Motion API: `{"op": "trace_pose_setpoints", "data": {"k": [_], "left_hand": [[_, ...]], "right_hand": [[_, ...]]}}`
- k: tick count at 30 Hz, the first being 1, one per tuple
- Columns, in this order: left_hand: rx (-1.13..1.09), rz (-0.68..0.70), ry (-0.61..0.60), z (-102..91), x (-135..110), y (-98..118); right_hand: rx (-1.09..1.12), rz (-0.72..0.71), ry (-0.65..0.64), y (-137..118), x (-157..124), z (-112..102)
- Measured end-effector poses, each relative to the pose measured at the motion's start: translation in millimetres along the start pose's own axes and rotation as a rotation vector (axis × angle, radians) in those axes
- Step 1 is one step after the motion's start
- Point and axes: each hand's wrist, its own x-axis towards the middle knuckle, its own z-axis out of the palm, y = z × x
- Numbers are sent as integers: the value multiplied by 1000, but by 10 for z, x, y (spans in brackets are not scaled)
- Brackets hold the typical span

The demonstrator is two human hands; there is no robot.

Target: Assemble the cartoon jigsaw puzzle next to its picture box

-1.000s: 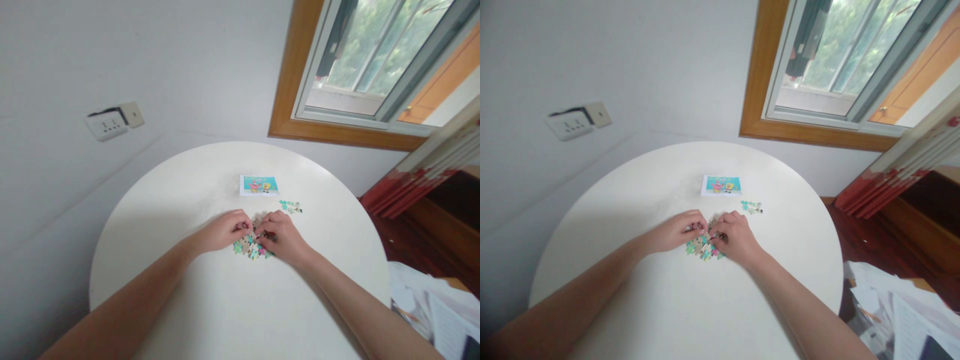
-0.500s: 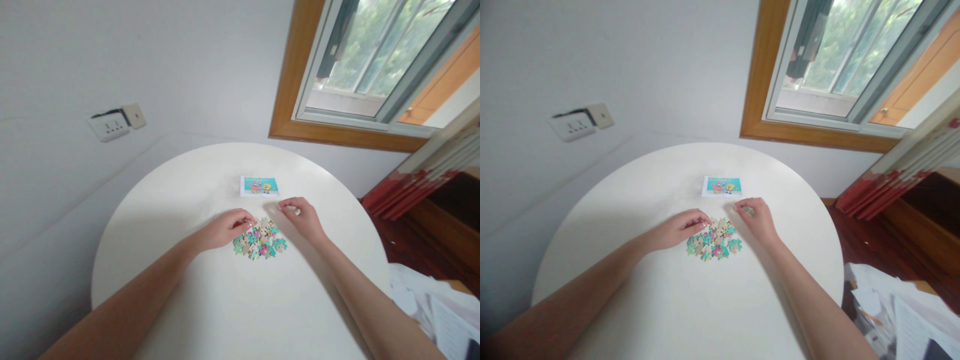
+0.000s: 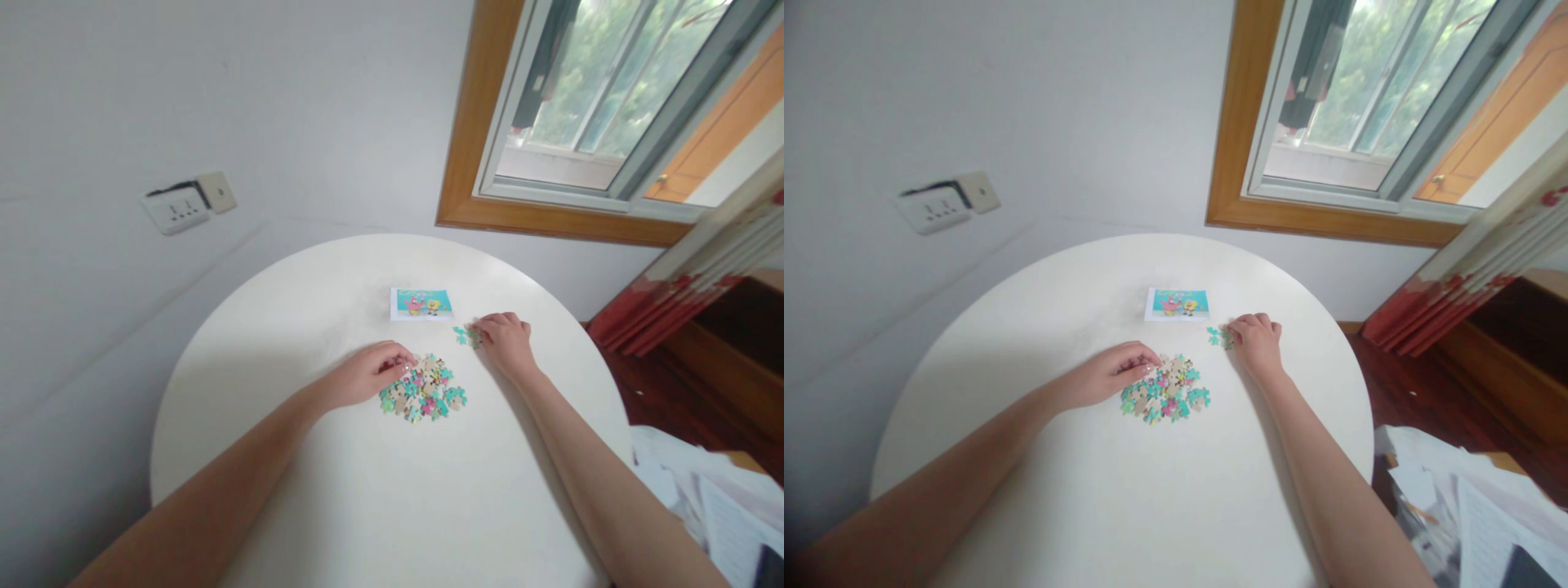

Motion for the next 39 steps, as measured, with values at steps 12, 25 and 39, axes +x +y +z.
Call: {"op": "trace_pose_setpoints", "data": {"k": [12, 25, 39], "left_hand": [[40, 14, -2, -6, -9, 55], [40, 25, 9, 8, 4, 69], [20, 14, 10, 11, -5, 61]], "right_hand": [[-3, -1, 19, -57, 17, 3], [-76, 27, 29, -161, 27, -2], [5, 126, 85, -3, 81, 100]]}}
